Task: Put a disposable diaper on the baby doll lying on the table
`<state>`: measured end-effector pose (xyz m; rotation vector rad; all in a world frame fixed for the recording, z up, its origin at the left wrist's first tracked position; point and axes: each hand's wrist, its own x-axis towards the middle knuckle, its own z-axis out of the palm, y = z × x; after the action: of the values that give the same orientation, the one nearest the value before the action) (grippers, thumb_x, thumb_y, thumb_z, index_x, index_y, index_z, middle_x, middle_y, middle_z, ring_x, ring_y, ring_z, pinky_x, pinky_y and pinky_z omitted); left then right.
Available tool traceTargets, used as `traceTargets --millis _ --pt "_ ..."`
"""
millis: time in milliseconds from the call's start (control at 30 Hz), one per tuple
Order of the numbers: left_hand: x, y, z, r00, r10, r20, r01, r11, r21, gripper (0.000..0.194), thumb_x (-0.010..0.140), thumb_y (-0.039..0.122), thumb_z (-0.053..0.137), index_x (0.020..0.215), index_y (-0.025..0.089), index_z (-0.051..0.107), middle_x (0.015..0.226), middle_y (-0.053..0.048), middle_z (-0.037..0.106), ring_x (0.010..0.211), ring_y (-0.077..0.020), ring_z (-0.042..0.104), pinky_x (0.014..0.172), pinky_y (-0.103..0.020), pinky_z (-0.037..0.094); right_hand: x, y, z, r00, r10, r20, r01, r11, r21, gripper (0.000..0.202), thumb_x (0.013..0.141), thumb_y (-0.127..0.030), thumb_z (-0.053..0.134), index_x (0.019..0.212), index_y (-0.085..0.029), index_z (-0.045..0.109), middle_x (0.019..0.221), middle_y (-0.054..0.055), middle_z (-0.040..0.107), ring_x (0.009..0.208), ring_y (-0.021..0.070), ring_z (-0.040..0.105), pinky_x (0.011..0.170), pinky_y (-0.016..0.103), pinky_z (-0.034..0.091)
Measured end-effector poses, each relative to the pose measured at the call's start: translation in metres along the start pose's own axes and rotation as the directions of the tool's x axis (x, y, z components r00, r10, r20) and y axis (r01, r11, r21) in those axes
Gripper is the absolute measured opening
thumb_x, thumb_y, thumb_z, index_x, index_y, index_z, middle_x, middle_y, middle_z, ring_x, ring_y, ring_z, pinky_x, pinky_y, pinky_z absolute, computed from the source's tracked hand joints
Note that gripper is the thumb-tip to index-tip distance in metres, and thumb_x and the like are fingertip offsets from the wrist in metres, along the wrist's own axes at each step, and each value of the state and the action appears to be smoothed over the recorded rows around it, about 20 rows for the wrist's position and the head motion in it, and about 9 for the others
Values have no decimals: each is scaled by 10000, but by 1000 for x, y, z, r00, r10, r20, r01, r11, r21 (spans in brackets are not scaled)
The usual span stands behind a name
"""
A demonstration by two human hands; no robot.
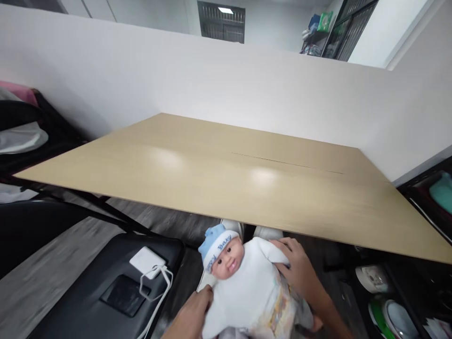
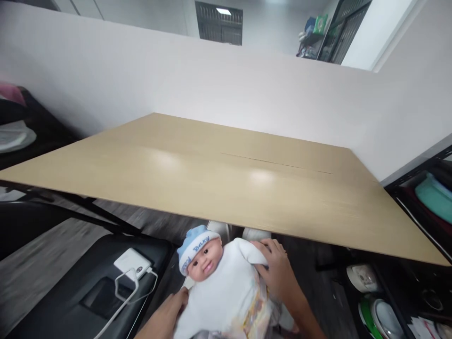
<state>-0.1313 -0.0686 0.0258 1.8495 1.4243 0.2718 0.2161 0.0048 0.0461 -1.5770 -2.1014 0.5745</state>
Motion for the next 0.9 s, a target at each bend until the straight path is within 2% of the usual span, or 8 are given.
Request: traceTargets --millis 100,200,267,367,500,667,767,900 --pt "0 -6 -4 998 -5 57 1 998 61 405 829 289 648 1220 220 568 1193 -114 707 1086 -298 667 989 -391 515 7 5 40 998 68 -13 -66 994 82 541 958 -174 563 1478 -291 660 1350 104 687 1269 293 628 1123 464 510" --pt "10 -6 -4 986 -59 156 35 988 153 429 887 332 646 1280 187 555 1286 -147 692 1159 -319 671 1053 -430 504 14 20 68 988 134 83 -147 973 180 498 962 -241 583 1449 -242 693 1396 118 704 1321 301 637 1185 459 481" --pt "15 -3 -3 977 -113 182 70 971 230 547 875 329 691 1374 164 538 1387 -184 659 1255 -351 650 1107 -468 488 14 32 77 981 160 114 -183 953 240 462 972 -304 597 1409 -226 724 1400 130 715 1321 311 652 1191 458 479" --pt "17 6 -3 984 -131 118 74 915 397 724 815 335 797 1468 165 536 1508 -221 597 1384 -439 565 1185 -594 416 4 43 77 984 168 63 -179 936 302 445 973 -374 623 1382 -237 732 1393 125 720 1325 308 654 1175 438 491" --pt "27 39 -8 992 124 20 -122 906 406 725 855 321 813 1513 230 523 1527 -169 592 1410 -424 536 1245 -649 323 -25 36 56 974 203 98 -225 911 347 373 973 -457 659 1243 -229 778 1259 118 764 1189 295 710 1073 409 547" --pt "75 76 1 866 492 91 -497 867 36 476 1034 372 648 1486 283 528 1431 -89 632 1302 -289 566 1139 -451 439 -53 21 37 970 187 152 -234 889 395 353 1007 -506 638 1158 -235 807 1189 100 777 1132 283 722 1035 380 547" --pt "101 75 20 806 574 146 -581 814 3 352 1028 451 663 1333 275 657 1274 -78 681 1183 -279 583 1064 -429 437 -56 23 45 973 214 82 -229 895 382 354 999 -501 644 1118 -214 814 1127 107 783 1086 278 723 996 373 550" --pt "109 61 37 802 585 125 -590 808 7 306 994 492 704 1209 275 717 1227 -68 677 1146 -273 558 1029 -411 415 -48 34 66 981 195 -10 -180 921 346 372 1021 -503 603 979 -204 820 946 88 760 901 236 700 845 329 540"
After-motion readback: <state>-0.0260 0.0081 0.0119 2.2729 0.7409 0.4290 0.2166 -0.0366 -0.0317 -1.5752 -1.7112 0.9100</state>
